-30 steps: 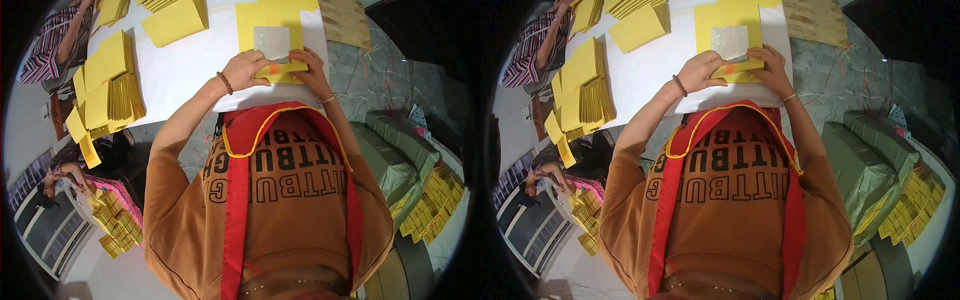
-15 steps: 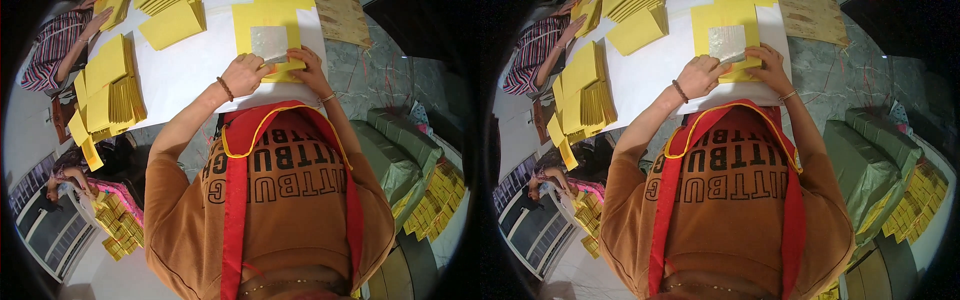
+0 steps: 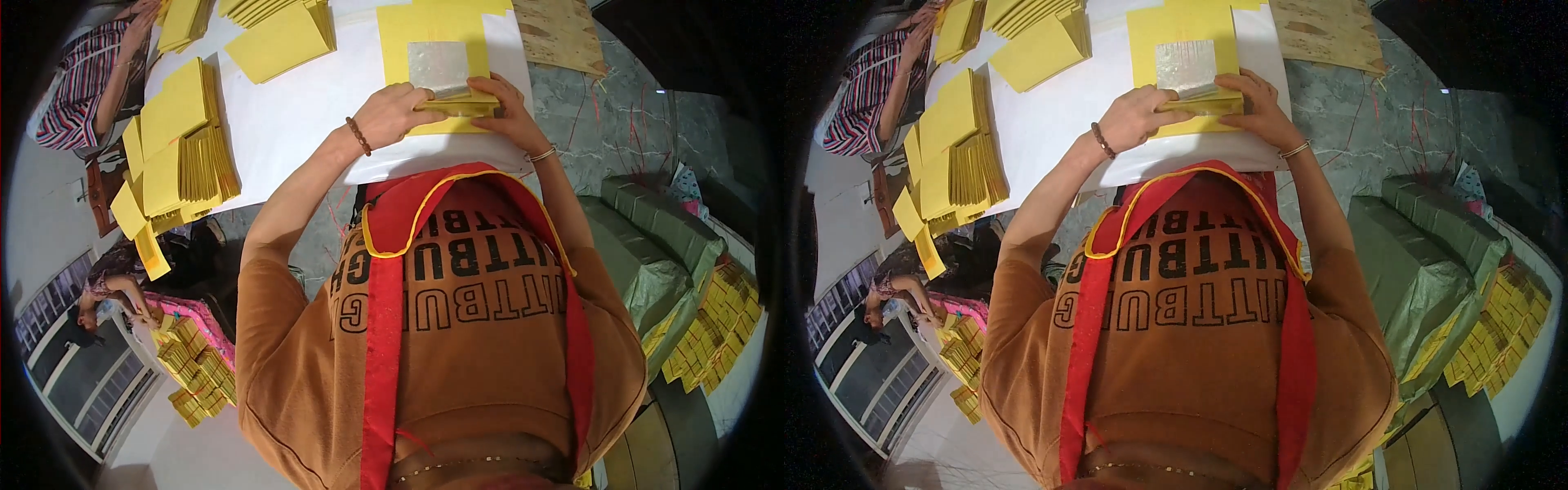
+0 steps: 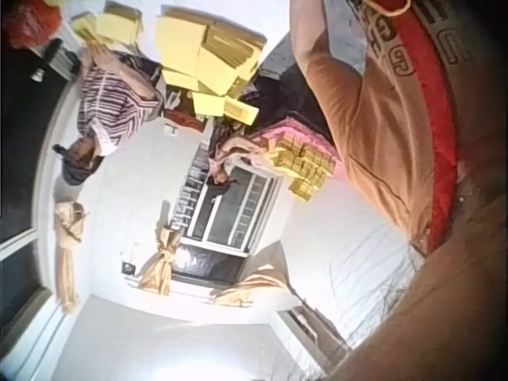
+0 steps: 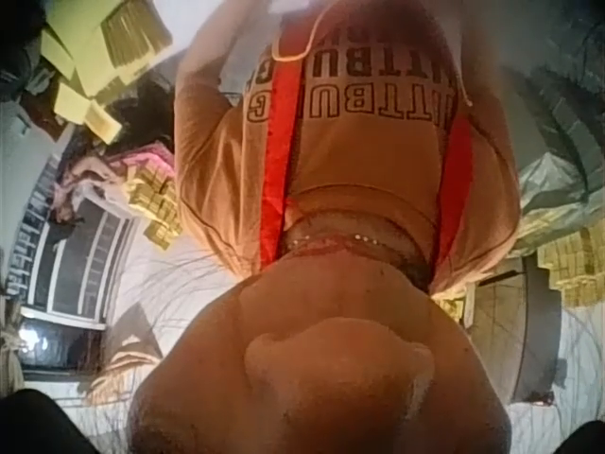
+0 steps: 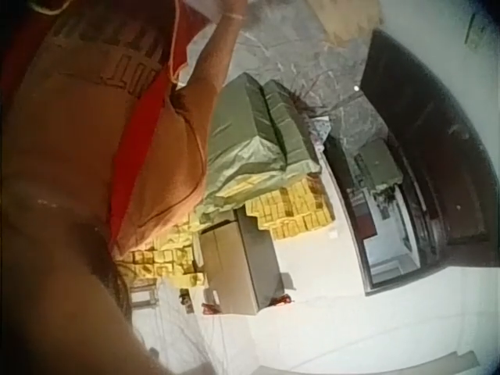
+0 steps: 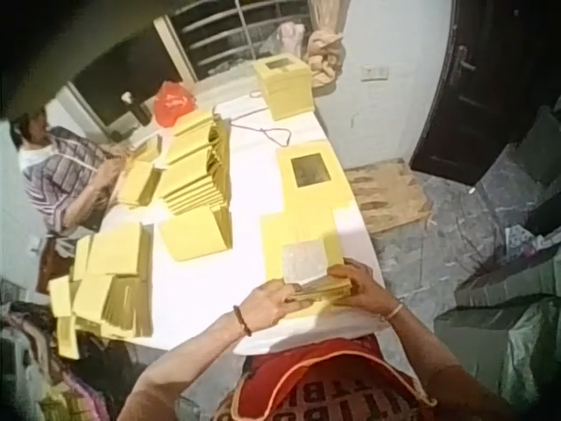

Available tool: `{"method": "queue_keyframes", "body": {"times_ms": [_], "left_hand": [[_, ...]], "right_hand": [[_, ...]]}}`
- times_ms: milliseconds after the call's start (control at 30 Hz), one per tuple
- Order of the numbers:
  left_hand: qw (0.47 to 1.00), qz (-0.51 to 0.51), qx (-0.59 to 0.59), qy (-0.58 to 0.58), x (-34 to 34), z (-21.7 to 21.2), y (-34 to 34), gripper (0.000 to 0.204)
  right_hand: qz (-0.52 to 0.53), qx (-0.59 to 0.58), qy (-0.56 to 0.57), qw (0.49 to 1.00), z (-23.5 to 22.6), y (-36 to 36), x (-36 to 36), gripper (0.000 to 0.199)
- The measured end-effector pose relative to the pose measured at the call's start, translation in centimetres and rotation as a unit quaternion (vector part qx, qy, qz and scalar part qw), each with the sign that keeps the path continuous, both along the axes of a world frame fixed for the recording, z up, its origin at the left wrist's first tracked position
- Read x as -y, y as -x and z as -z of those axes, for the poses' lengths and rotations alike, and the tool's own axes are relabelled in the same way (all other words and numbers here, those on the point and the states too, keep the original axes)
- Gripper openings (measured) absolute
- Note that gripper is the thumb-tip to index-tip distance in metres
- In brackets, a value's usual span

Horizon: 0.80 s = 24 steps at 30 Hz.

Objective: Folding yellow paper to create packets and inserting silver squares into them.

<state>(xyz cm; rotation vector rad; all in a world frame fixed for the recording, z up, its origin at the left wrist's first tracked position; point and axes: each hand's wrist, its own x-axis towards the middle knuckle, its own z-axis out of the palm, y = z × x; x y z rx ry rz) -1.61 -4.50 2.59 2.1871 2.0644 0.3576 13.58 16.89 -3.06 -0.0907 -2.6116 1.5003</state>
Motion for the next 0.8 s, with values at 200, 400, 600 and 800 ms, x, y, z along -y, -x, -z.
{"method": "queue_keyframes", "body": {"times_ms": [200,400,600,800], "left_hand": [[0.999,-0.002,0.021,-0.042,0.3,-0.1,-0.3,0.050],[0.997,0.013,0.079,-0.021,0.0,0.0,0.5,0.047],[0.990,0.007,0.126,-0.059,0.3,0.0,0.8,0.020],[0.981,-0.034,0.176,-0.071,0.1,-0.8,0.7,0.011]], "right_hand": [[-0.001,-0.029,0.105,0.994,-0.1,0.6,-0.1,0.034],[0.004,-0.047,0.039,0.998,0.9,0.6,-0.4,0.030],[0.026,-0.034,0.074,0.996,0.7,0.6,-0.3,0.031],[0.029,-0.061,0.054,0.996,1.4,0.4,-0.5,0.031]]}}
